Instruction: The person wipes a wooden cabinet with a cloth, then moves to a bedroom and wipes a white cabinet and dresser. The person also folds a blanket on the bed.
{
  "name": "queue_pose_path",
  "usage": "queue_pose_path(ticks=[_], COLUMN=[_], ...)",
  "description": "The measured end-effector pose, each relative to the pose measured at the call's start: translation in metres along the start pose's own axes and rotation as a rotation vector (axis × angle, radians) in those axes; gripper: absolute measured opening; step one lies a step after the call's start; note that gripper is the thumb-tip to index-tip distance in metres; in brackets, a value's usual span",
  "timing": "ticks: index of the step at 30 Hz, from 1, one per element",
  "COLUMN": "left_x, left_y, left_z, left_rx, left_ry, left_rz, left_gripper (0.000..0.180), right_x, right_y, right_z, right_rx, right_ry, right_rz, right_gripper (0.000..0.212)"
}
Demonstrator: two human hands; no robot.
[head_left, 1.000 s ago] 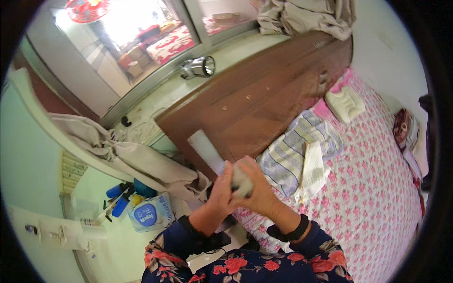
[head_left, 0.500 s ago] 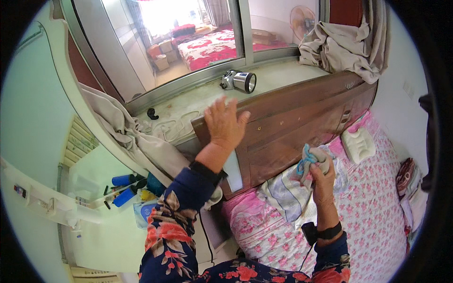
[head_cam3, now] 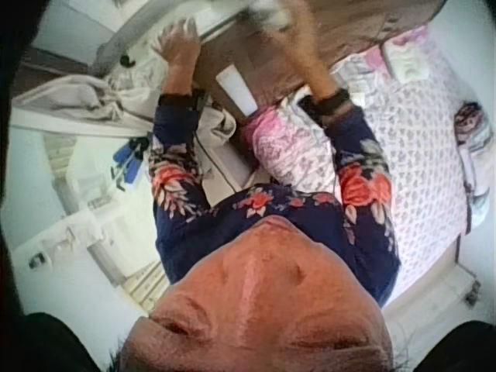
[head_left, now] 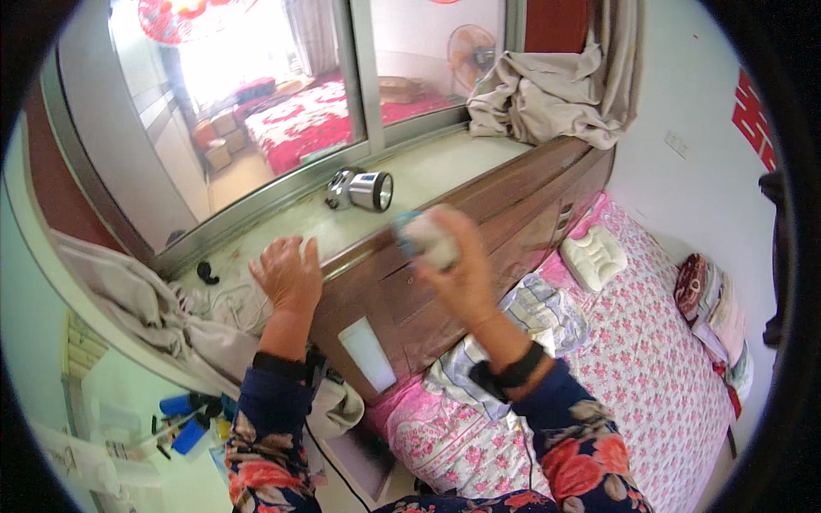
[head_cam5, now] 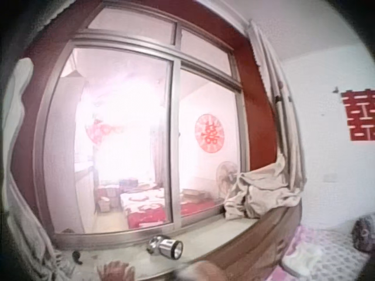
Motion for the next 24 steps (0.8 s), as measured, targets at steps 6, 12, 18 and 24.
queue_pose_path(ticks=[6, 12, 18, 24], left_x=[-0.019, -0.02, -0.012, -0.012], left_y=[-0.003, 0.005, 0.005, 0.002], left_z=[-0.023, -0.016, -0.01, -0.014], left_rx=[0.121, 0.062, 0.1, 0.19], left_ry=[0.524, 0.296, 0.215, 0.231], left_rz=[-0.133, -0.221, -0.25, -0.292], left_gripper=[0.034, 0.033, 0.034, 0.036], right_x=[-0.101, -0.11, -0.073, -0.053], right_y=[0.013, 0.009, -0.012, -0.038], right_z=[-0.028, -0.006, 0.059, 0.147], right_rx=[0.306, 0.257, 0.035, -0.298], right_ry=[0.019, -0.004, 0.126, -0.313], right_rz=[-0.297, -0.199, -0.009, 0.189], right_gripper=[0.066, 0.063, 0.058, 0.058])
Point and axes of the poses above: each hand's wrist, its own y-axis away from the middle knuckle, its own x-axis out of the back of the hand, z = x × y, the point moved 6 cm from there along -y, towards the middle knuckle, and after that the axes turned 3 degrees about y, right-handed, at the moved point
